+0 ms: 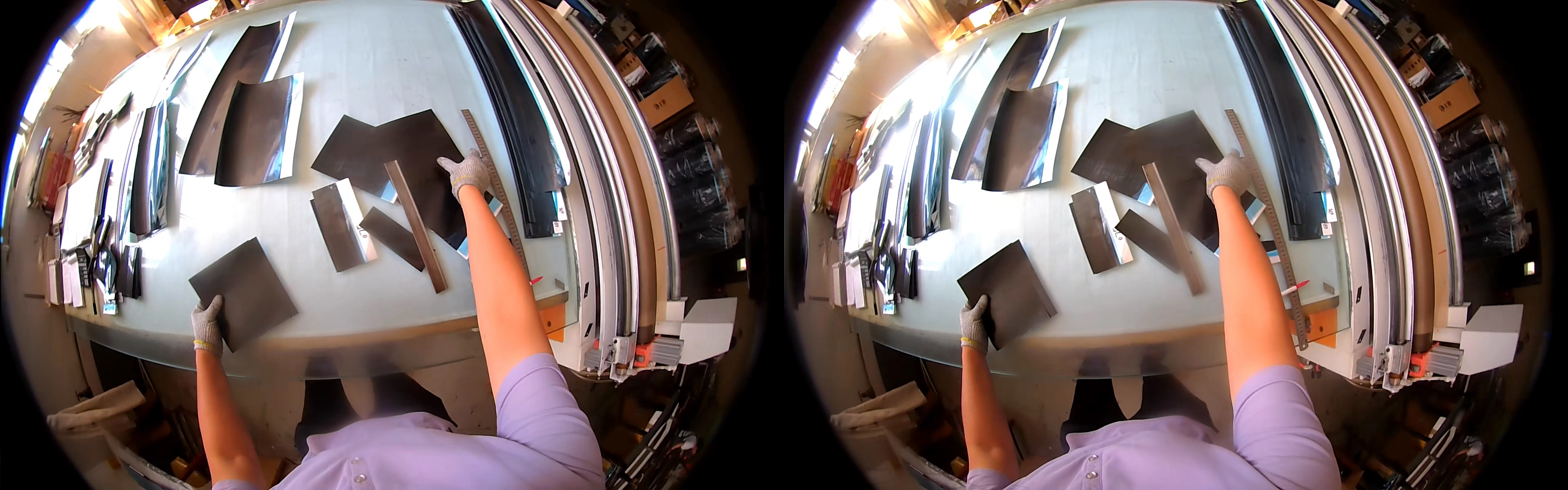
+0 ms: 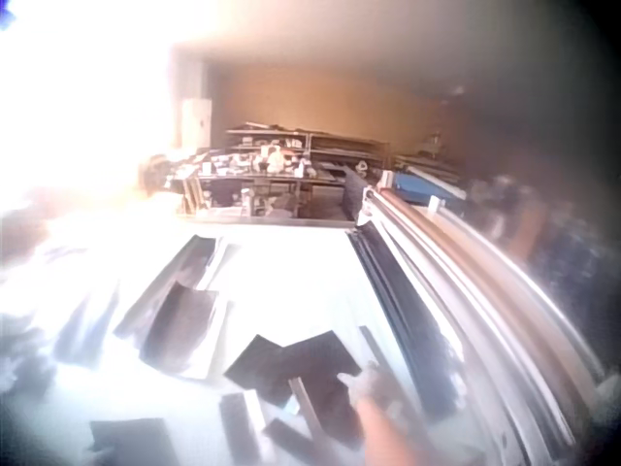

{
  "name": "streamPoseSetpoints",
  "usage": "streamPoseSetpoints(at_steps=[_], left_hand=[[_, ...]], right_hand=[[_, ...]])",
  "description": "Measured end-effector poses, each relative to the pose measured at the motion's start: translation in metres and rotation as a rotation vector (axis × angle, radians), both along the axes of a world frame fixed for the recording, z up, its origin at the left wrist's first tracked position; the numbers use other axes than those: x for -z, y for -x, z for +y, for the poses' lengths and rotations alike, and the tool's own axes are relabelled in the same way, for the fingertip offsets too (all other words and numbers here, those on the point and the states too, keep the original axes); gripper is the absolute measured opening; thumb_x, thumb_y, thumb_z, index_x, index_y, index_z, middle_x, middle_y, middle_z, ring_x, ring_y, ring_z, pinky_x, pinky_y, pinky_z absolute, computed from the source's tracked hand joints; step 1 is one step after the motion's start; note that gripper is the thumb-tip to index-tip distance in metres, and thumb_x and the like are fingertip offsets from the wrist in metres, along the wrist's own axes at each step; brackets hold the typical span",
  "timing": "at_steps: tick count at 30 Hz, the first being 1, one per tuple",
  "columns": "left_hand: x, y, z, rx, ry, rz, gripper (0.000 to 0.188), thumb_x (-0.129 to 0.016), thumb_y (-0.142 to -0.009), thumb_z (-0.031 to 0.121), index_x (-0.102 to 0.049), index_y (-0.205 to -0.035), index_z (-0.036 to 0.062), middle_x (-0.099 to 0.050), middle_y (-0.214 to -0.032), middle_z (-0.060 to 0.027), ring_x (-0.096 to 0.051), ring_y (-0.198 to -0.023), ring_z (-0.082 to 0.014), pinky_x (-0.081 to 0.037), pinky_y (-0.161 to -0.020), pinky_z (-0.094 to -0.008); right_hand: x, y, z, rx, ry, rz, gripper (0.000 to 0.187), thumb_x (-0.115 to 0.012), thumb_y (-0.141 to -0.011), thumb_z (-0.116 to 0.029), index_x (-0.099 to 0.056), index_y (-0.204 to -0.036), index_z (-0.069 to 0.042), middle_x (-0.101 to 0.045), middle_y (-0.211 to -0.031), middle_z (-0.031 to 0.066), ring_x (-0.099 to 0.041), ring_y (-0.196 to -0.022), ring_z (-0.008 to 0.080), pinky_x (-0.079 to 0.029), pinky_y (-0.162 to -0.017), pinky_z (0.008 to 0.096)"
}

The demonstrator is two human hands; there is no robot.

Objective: The person measures and marks dark rectangular panels using a ruler and a red marker. They handle the panels one at a time, placing them on a workbench, aligning the ruler, and drawing lines on the surface. The person also handles a white sheet of paper, measuring and marking it similarly.

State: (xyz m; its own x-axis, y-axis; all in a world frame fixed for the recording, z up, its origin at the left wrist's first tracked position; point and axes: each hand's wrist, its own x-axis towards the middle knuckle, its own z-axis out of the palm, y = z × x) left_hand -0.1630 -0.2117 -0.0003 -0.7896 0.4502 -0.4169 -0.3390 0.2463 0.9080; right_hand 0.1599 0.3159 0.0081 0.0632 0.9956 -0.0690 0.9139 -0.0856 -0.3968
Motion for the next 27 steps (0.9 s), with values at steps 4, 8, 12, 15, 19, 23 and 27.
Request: streamPoseSetpoints(at_steps=[4, 8, 12, 15, 19, 23, 27], left_hand=[[0.007, -0.002, 0.015, 0.001, -0.017, 0.001, 0.035, -0.080, -0.089, 0.020, -0.069, -0.116, -0.0002, -0.072, -0.103, -0.0049, -0.068, -0.088, -0.0167, -0.055, -0.081, -0.0319], [0.004, -0.005, 0.013, -0.017, -0.015, 0.008, 0.034, -0.079, -0.090, 0.019, -0.069, -0.116, -0.0003, -0.073, -0.103, -0.0052, -0.068, -0.088, -0.0168, -0.055, -0.082, -0.0322], [0.008, -0.003, 0.002, -0.048, 0.009, 0.033, 0.034, -0.079, -0.090, 0.019, -0.069, -0.116, -0.0005, -0.073, -0.103, -0.0055, -0.068, -0.088, -0.0170, -0.055, -0.082, -0.0324], [0.014, 0.002, 0.002, -0.039, 0.002, 0.033, 0.033, -0.079, -0.090, 0.018, -0.070, -0.115, -0.0004, -0.073, -0.102, -0.0050, -0.068, -0.086, -0.0168, -0.055, -0.081, -0.0321], [0.013, -0.001, 0.018, 0.008, 0.005, 0.017, 0.035, -0.077, -0.090, 0.016, -0.068, -0.119, -0.0025, -0.072, -0.109, -0.0072, -0.068, -0.094, -0.0182, -0.054, -0.086, -0.0328], [0.012, 0.001, 0.004, -0.029, 0.022, 0.034, 0.037, -0.077, -0.091, 0.017, -0.067, -0.121, -0.0027, -0.072, -0.110, -0.0074, -0.068, -0.095, -0.0180, -0.054, -0.087, -0.0325], [0.004, -0.003, 0.009, -0.010, 0.012, 0.043, 0.039, -0.077, -0.091, 0.018, -0.066, -0.122, -0.0029, -0.072, -0.109, -0.0069, -0.067, -0.094, -0.0176, -0.054, -0.085, -0.0321]], right_hand=[[0.055, -0.025, 0.037, -0.020, -0.157, 0.185, 0.049, -0.090, -0.074, -0.028, -0.071, -0.111, -0.002, -0.074, -0.109, 0.0215, -0.071, -0.104, 0.0379, -0.056, -0.089, 0.0473], [0.040, -0.031, 0.049, -0.004, -0.265, 0.709, 0.022, -0.080, -0.083, -0.013, -0.073, -0.098, 0.002, -0.075, -0.093, 0.0189, -0.071, -0.085, 0.0313, -0.054, -0.082, 0.0438], [-0.033, -0.018, 0.035, -0.057, -0.335, 0.853, 0.026, -0.066, -0.091, -0.001, -0.067, -0.116, 0.007, -0.072, -0.085, 0.0146, -0.067, -0.054, 0.0190, -0.053, -0.054, 0.0324], [-0.030, -0.039, 0.051, 0.096, -0.096, 1.032, 0.034, -0.065, -0.093, -0.003, -0.062, -0.125, 0.009, -0.072, -0.096, 0.0172, -0.071, -0.063, 0.0185, -0.055, -0.055, 0.0304], [0.011, -0.107, 0.067, -0.011, -0.302, 0.640, 0.046, -0.071, -0.090, -0.013, -0.062, -0.131, 0.007, -0.072, -0.117, 0.0264, -0.072, -0.106, 0.0352, -0.055, -0.093, 0.0403], [-0.011, -0.126, -0.034, -0.025, -0.140, 0.206, 0.049, -0.071, -0.091, -0.029, -0.066, -0.127, 0.002, -0.072, -0.113, 0.0274, -0.071, -0.105, 0.0384, -0.054, -0.093, 0.0422], [-0.007, -0.137, -0.090, 0.089, 0.007, 0.117, 0.055, -0.076, -0.089, -0.034, -0.060, -0.128, 0.001, -0.072, -0.117, 0.0243, -0.069, -0.112, 0.0391, -0.053, -0.097, 0.0451]])
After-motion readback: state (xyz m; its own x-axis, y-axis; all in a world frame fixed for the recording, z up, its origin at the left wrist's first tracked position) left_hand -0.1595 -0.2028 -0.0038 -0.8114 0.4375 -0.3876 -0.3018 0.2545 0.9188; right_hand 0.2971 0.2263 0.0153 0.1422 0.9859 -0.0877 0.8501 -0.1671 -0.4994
